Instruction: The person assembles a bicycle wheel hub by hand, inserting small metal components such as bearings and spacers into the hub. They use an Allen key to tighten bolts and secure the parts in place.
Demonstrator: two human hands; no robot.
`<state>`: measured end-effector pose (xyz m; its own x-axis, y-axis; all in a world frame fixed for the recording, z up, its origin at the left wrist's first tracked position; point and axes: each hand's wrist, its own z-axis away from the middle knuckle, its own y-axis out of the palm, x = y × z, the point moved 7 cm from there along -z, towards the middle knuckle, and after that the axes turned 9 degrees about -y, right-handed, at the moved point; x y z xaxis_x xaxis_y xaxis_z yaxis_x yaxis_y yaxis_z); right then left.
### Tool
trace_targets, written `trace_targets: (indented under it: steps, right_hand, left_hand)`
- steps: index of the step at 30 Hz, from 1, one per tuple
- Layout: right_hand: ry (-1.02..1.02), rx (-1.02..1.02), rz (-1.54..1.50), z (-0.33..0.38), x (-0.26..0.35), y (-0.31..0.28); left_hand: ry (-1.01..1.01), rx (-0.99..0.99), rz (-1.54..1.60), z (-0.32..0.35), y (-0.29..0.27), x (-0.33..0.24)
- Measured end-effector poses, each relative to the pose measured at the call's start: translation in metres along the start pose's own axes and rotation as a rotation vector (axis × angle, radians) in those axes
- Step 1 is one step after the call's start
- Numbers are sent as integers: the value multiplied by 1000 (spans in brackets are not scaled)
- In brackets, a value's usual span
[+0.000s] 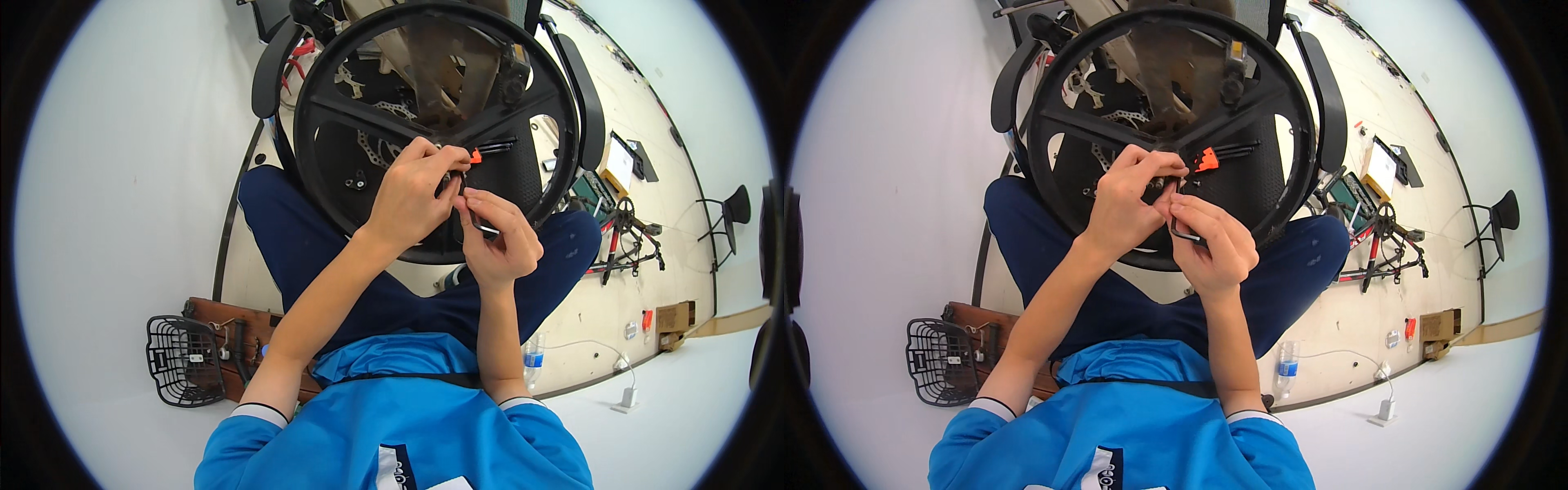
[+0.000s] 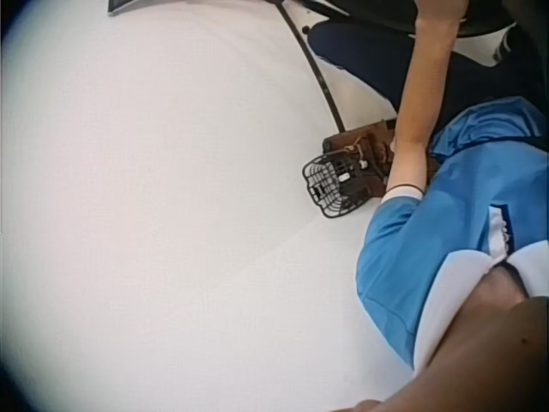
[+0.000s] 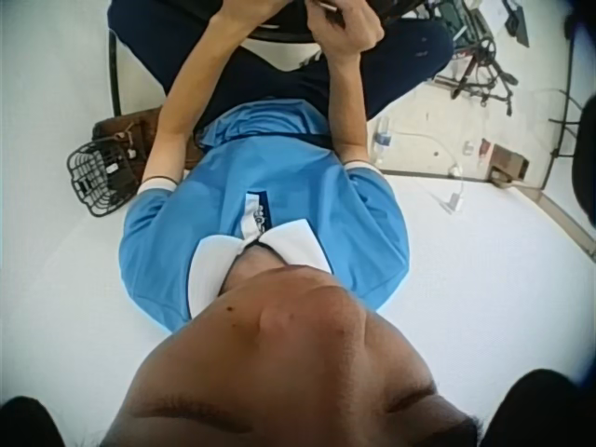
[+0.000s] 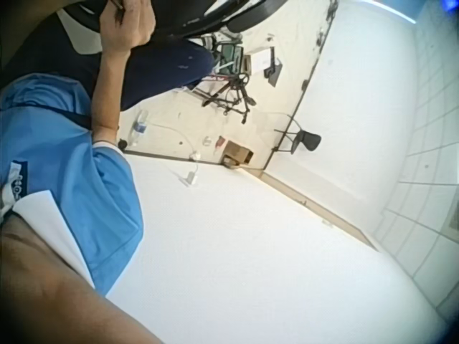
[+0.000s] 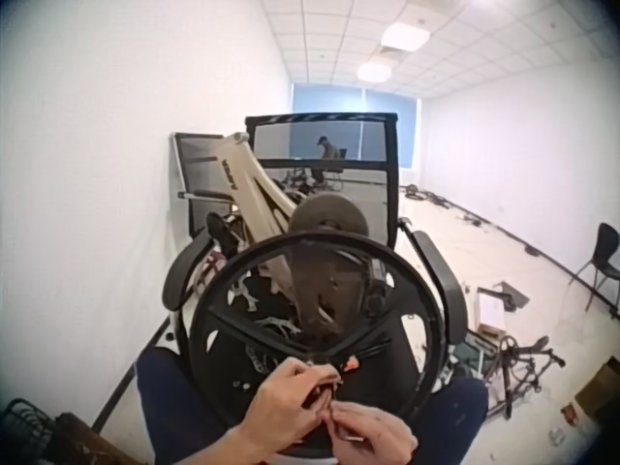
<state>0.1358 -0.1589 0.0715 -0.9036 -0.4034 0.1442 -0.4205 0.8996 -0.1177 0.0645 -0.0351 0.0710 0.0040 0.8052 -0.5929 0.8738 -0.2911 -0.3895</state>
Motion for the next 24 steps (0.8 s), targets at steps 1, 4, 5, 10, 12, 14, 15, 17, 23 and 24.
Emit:
trace_targets:
  steps: [1, 4, 5, 10, 12, 14, 15, 17, 23, 24]
  right_hand:
    - [-8, -1, 11, 1, 1, 1]
    - [-14, -8, 31, 3, 0, 2]
    - [-5, -12, 31, 5, -2, 2]
    - [26, -34, 53, 5, -4, -1]
    - [38, -55, 56, 2, -5, -4]
    - [90, -82, 33, 5, -7, -12]
    - [115, -95, 22, 6, -8, -16]
    - [146, -132, -16, 9, -12, -24]
    - [187, -149, -73, 11, -13, -30]
    - [186, -144, -80, 11, -12, -29]
  left_hand:
    - [-11, 2, 19, 0, 1, 0]
    - [19, -1, 37, 1, -1, 0]
    - [39, -3, 36, 1, -1, -1]
    - [62, -2, 28, 1, 2, 2]
    - [84, 4, 16, 0, 3, -1]
    - [104, 3, -5, -1, 4, -4]
    - [108, -3, -21, 0, 2, -5]
    - [115, -10, -50, 0, 0, -8]
    - [39, -1, -40, -4, -1, -8]
    - [37, -1, -47, -4, -1, -9]
